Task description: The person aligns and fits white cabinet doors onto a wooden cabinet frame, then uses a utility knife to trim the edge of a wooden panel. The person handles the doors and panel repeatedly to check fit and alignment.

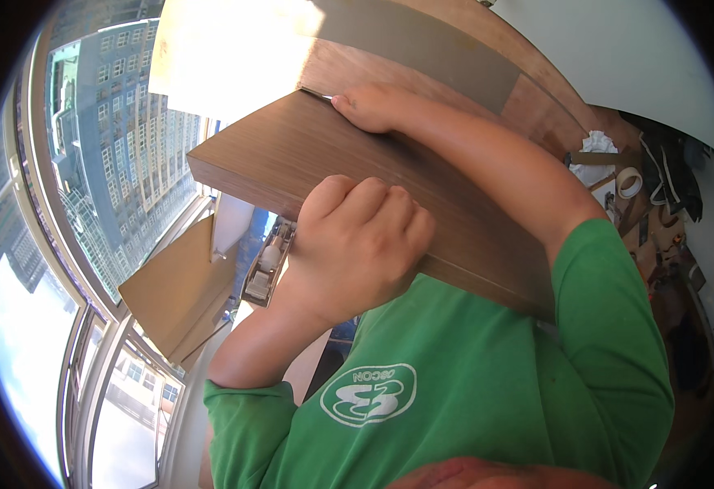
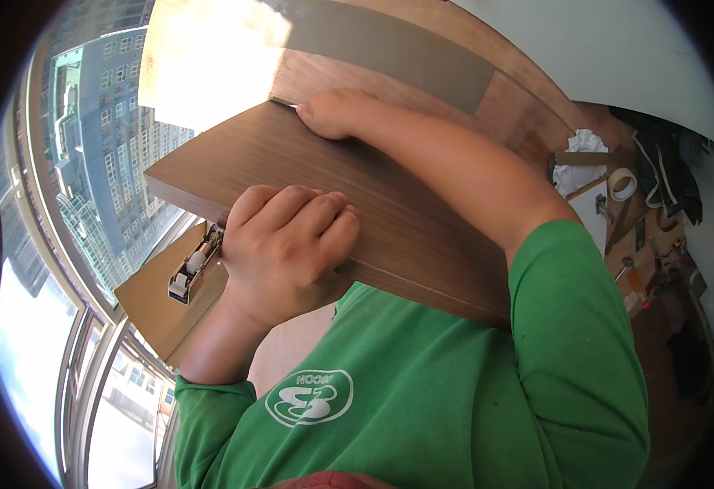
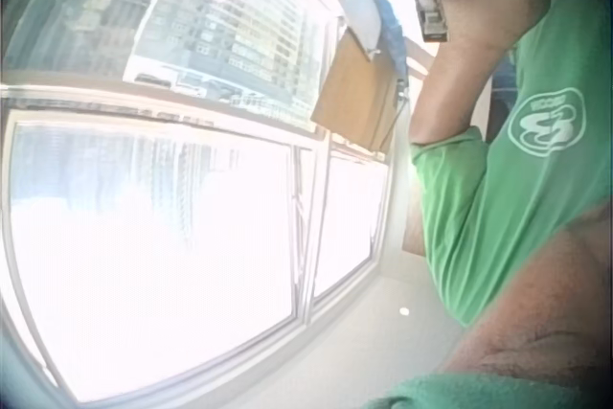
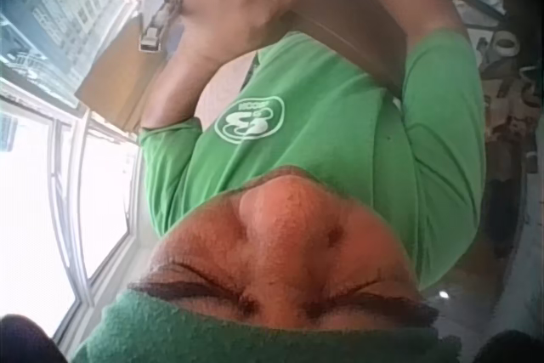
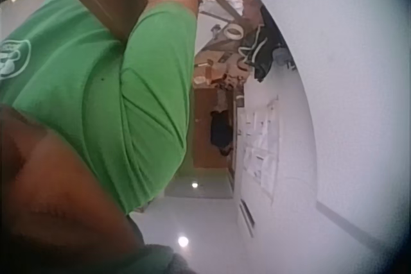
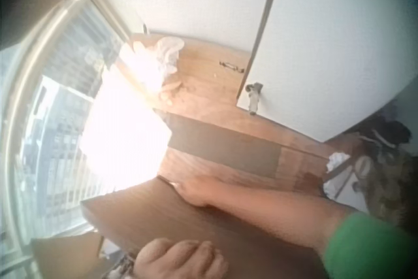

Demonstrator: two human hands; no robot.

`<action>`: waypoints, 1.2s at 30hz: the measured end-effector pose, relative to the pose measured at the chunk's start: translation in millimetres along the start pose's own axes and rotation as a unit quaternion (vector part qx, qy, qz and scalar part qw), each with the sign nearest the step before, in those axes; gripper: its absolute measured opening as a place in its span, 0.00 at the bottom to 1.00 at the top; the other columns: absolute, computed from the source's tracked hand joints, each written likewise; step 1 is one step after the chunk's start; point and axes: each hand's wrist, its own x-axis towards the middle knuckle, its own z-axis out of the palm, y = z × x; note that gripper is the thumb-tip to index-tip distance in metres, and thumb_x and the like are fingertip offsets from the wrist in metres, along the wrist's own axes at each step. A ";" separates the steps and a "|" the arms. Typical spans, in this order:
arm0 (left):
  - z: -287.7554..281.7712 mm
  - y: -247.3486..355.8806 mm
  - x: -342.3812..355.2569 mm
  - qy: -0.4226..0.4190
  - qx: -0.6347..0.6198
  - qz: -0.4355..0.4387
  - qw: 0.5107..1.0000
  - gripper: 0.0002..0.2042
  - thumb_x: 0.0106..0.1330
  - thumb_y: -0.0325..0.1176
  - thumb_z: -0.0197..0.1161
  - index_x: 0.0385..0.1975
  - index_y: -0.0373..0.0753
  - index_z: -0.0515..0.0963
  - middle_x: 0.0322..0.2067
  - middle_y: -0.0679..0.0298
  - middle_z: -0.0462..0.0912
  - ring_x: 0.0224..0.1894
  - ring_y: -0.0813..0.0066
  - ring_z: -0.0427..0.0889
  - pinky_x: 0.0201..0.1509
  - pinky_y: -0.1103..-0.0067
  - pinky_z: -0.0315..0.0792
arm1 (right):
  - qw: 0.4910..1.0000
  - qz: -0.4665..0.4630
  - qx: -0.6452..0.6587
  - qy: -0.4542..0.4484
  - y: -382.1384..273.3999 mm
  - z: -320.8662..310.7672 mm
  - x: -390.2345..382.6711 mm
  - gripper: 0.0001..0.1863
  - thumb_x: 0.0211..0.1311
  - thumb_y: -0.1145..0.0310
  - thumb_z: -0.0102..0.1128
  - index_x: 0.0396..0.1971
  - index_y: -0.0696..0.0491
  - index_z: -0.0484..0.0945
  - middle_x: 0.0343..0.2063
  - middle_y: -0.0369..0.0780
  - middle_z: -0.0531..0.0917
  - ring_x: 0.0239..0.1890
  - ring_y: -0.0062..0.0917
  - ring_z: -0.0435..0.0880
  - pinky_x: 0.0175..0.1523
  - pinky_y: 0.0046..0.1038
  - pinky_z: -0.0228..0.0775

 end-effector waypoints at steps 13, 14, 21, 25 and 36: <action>2.1 -1.3 1.8 0.021 0.014 0.002 1.000 0.19 0.34 0.40 0.74 0.31 0.48 0.82 0.36 0.75 0.88 0.38 0.77 0.86 0.42 0.76 0.70 | 0.997 0.031 -0.054 -0.052 32.8 -5.4 -75.6 0.29 0.84 0.51 0.31 0.47 0.55 0.83 0.46 0.53 0.86 0.51 0.53 0.83 0.59 0.51 0.73; 1.9 -1.3 2.3 0.021 0.014 0.002 1.000 0.19 0.34 0.39 0.74 0.31 0.48 0.82 0.36 0.75 0.88 0.38 0.77 0.86 0.42 0.76 0.70 | 0.996 0.032 -0.060 -0.064 38.0 -4.7 -85.5 0.29 0.84 0.51 0.31 0.47 0.55 0.83 0.46 0.53 0.86 0.51 0.53 0.83 0.59 0.51 0.73; 7.3 -2.0 9.6 0.090 0.005 0.012 0.996 0.10 0.40 0.36 0.67 0.23 0.47 0.76 0.28 0.73 0.80 0.32 0.76 0.80 0.36 0.76 0.67 | 0.990 0.096 -0.048 -0.091 79.2 -1.9 -167.5 0.31 0.83 0.48 0.34 0.47 0.56 0.84 0.44 0.54 0.87 0.49 0.55 0.84 0.57 0.52 0.75; 10.4 0.0 8.8 0.114 0.003 0.014 0.993 0.08 0.42 0.35 0.64 0.23 0.46 0.76 0.29 0.73 0.82 0.33 0.76 0.81 0.36 0.77 0.66 | 0.990 0.107 -0.045 -0.085 104.2 4.7 -208.4 0.30 0.83 0.48 0.34 0.44 0.56 0.83 0.43 0.54 0.87 0.48 0.55 0.84 0.55 0.52 0.75; 6.9 2.3 4.8 0.087 0.010 0.007 0.996 0.18 0.32 0.34 0.72 0.30 0.48 0.84 0.35 0.74 0.90 0.37 0.76 0.88 0.40 0.76 0.69 | 0.978 0.174 -0.049 -0.101 163.7 23.3 -298.8 0.29 0.81 0.47 0.38 0.41 0.56 0.83 0.39 0.53 0.87 0.45 0.54 0.84 0.53 0.52 0.74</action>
